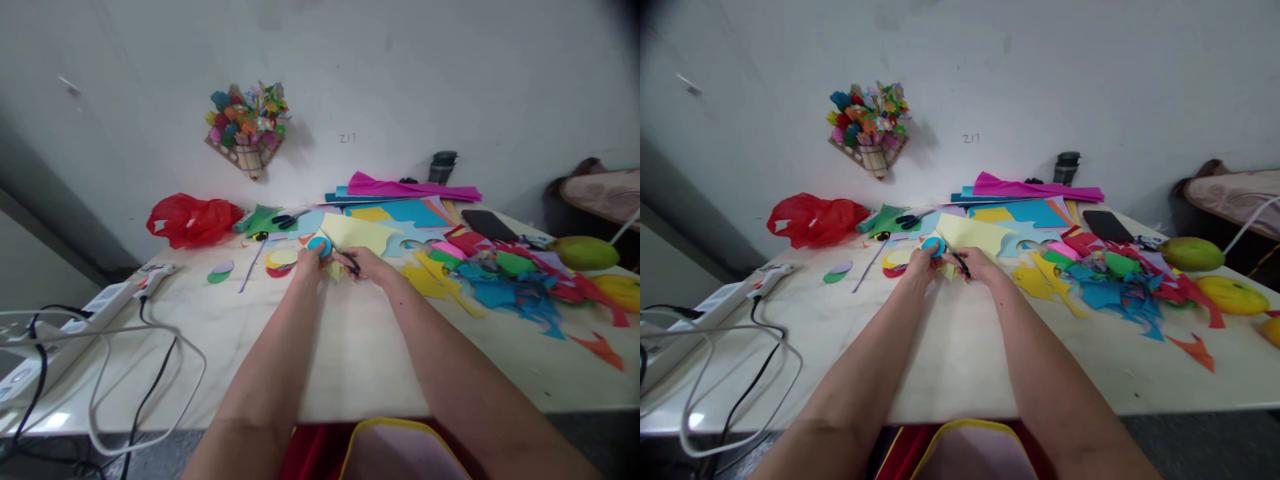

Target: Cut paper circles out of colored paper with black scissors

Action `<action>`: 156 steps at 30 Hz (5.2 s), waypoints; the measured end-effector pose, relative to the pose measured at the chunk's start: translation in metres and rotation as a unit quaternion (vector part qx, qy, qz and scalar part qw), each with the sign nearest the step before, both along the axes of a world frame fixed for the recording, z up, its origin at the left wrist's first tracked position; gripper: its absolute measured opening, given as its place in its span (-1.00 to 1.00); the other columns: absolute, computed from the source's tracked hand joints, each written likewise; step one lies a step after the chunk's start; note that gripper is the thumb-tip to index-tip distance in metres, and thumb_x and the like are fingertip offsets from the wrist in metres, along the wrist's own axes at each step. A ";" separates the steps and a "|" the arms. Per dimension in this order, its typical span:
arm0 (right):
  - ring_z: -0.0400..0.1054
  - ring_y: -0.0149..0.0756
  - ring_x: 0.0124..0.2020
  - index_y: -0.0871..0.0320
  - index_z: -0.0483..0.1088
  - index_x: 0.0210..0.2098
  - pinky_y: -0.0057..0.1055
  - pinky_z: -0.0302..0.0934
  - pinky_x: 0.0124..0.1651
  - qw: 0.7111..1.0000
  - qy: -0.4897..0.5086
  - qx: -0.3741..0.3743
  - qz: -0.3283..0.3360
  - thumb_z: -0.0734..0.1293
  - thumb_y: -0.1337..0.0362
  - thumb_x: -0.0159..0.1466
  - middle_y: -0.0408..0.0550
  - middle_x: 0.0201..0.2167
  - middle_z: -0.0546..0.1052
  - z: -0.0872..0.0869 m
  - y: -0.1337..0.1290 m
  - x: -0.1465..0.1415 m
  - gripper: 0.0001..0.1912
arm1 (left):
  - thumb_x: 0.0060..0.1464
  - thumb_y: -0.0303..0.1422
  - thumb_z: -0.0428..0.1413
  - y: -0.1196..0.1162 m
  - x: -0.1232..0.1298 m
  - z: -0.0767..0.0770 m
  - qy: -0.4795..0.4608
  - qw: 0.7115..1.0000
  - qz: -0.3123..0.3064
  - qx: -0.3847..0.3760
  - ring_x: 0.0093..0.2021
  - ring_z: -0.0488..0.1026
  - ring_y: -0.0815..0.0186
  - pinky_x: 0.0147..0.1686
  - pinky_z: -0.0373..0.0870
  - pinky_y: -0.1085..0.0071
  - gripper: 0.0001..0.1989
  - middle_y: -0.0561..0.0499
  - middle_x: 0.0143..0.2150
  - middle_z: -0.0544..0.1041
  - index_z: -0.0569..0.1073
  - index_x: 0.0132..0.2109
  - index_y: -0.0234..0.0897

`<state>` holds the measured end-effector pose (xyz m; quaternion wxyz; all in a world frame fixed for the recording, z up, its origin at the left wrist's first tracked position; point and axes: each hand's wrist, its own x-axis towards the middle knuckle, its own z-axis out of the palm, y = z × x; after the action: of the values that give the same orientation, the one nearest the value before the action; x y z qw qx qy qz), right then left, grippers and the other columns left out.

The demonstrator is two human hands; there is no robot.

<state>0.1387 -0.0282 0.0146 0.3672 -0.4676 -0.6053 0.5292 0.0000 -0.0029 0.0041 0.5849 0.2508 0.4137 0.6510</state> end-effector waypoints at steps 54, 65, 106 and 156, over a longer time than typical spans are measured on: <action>0.07 -0.53 -0.75 0.19 0.33 -0.57 -0.52 -0.04 -0.68 0.999 0.035 0.011 0.014 0.46 0.19 0.04 -0.25 -0.76 0.27 0.003 -0.003 0.002 -0.73 | -0.03 -0.50 0.24 -0.006 -0.006 0.007 0.018 0.999 -0.028 -0.001 -0.33 0.52 0.28 -0.24 0.52 0.31 -0.88 -0.01 -0.43 0.49 0.42 -0.36 -0.30; 0.06 -0.54 -0.74 0.19 0.32 -0.59 -0.52 -0.06 -0.68 0.999 0.036 0.023 0.016 0.46 0.19 0.05 -0.25 -0.75 0.26 0.005 -0.005 0.002 -0.72 | -0.01 -0.51 0.19 -0.006 -0.008 0.007 0.024 0.999 -0.028 0.008 -0.34 0.52 0.28 -0.27 0.54 0.29 -0.93 -0.02 -0.42 0.49 0.43 -0.36 -0.33; 0.05 -0.55 -0.76 0.18 0.29 -0.62 -0.52 -0.09 -0.69 0.999 0.043 0.003 0.017 0.44 0.16 0.03 -0.22 -0.77 0.27 0.008 -0.006 0.006 -0.70 | 0.03 -0.52 0.20 -0.004 -0.017 0.001 0.062 0.994 -0.087 0.023 -0.26 0.54 0.23 -0.15 0.52 0.26 -0.94 -0.01 -0.43 0.53 0.46 -0.35 -0.32; 0.03 -0.56 -0.73 0.17 0.25 -0.62 -0.50 -0.13 -0.69 0.999 0.019 0.020 0.030 0.48 0.13 0.04 -0.22 -0.73 0.27 0.001 0.002 0.010 -0.63 | -0.01 -0.51 0.22 -0.007 -0.033 0.007 0.108 0.986 -0.126 0.036 -0.41 0.48 0.33 -0.47 0.40 0.46 -0.95 -0.01 -0.41 0.54 0.49 -0.38 -0.35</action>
<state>0.1492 -0.0265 0.0157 0.3722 -0.4318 -0.6223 0.5364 -0.0333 -0.0103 0.0116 0.6045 0.3904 0.4161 0.5558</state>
